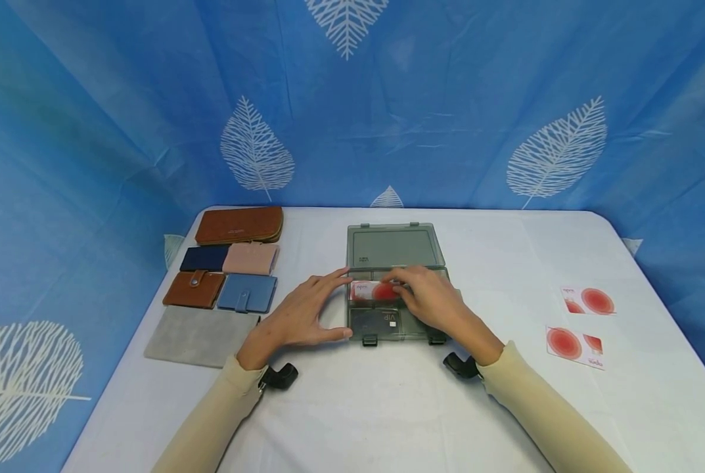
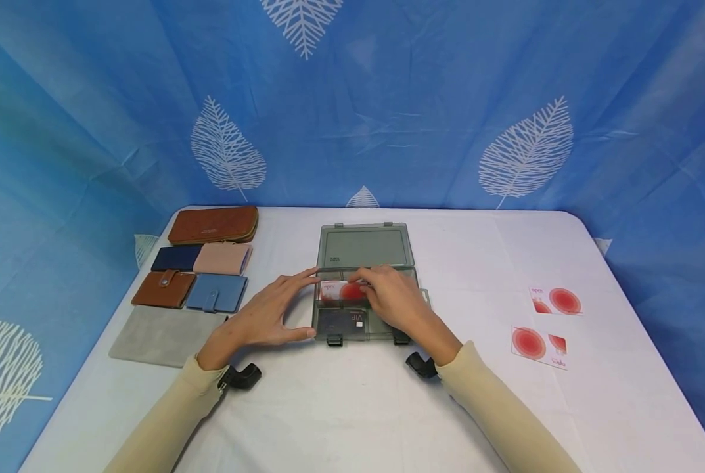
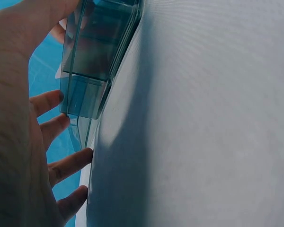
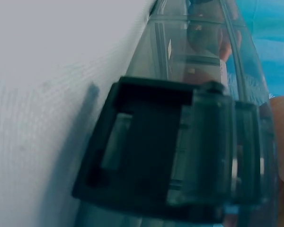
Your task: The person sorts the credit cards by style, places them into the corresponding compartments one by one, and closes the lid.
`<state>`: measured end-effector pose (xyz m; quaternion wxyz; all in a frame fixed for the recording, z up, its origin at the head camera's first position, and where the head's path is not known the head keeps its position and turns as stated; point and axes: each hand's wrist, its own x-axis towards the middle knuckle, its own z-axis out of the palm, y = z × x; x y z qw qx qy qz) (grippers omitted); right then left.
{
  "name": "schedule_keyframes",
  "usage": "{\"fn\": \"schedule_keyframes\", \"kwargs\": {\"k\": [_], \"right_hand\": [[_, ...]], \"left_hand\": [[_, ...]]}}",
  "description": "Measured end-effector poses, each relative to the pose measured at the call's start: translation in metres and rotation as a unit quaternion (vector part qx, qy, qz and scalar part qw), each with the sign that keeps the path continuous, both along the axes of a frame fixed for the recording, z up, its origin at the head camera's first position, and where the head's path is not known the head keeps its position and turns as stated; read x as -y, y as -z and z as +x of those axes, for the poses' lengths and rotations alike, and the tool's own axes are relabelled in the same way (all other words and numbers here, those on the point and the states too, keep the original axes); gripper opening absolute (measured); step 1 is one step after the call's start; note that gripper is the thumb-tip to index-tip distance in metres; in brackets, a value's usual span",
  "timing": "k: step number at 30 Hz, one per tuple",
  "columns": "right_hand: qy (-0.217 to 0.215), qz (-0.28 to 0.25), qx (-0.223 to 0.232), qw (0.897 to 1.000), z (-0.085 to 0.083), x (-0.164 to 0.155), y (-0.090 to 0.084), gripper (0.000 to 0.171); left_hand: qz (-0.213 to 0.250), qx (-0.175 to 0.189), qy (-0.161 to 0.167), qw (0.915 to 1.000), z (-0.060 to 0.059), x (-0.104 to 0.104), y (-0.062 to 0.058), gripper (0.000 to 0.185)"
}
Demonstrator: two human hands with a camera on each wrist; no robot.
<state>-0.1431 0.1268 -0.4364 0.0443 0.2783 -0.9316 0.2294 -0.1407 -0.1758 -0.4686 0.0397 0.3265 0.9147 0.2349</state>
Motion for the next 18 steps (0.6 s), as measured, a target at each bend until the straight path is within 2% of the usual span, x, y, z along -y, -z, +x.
{"fn": "schedule_keyframes", "kwargs": {"k": [4,12,18], "right_hand": [[-0.002,0.011,-0.015,1.0,-0.0005,-0.0004,0.003,0.029],[0.006,0.037,-0.007,0.999,0.0012,0.0015,0.0015,0.032],[-0.006,0.06,-0.006,0.998,0.0018,0.0055,0.0021,0.032]], "left_hand": [[-0.002,0.0,-0.001,1.0,0.0003,-0.0006,0.0012,0.104],[-0.005,0.004,-0.006,1.0,0.0004,-0.0007,0.0022,0.104],[-0.011,0.005,-0.012,0.9999,0.0007,-0.001,0.0025,0.105]]}}
